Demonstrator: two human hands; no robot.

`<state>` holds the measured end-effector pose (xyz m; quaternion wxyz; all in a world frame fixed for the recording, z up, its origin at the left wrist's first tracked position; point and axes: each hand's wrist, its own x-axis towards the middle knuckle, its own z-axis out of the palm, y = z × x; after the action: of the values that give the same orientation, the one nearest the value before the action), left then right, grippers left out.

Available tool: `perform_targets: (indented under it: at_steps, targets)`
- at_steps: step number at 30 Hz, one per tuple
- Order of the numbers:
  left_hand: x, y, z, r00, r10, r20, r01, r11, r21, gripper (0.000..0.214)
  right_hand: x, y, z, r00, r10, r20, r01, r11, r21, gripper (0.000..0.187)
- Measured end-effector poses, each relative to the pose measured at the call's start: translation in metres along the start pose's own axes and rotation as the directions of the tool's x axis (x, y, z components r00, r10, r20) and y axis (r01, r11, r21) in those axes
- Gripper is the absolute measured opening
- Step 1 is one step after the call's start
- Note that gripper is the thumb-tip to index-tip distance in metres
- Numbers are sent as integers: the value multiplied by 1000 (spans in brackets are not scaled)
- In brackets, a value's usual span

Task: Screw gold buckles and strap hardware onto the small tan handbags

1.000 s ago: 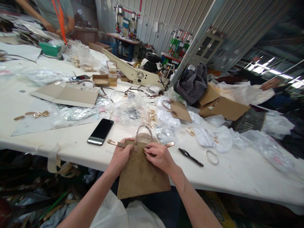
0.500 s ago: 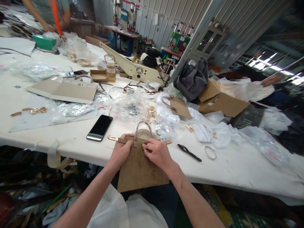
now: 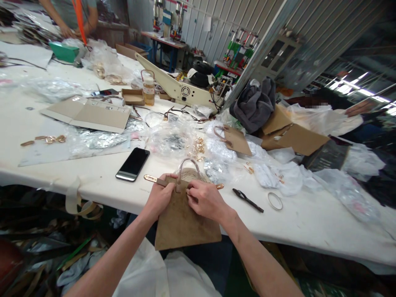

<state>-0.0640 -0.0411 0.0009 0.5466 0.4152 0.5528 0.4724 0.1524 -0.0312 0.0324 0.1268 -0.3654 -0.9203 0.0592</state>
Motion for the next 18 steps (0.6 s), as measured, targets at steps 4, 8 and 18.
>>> perform_targets:
  at_steps: [4,8,18]
  targets:
    - [1,-1,1,1000,-27,9,27,999,-32,37,0,-2,-6,999,-4,44,3,1000,26,17]
    - [-3,2,-1,997,-68,39,71,993,-89,39,-2,6,-7,998,-37,49,35,998,58,14]
    - [-9,18,-24,991,-55,125,70,991,-116,52,-13,-8,-3,718,573,-396,-401,805,437,93]
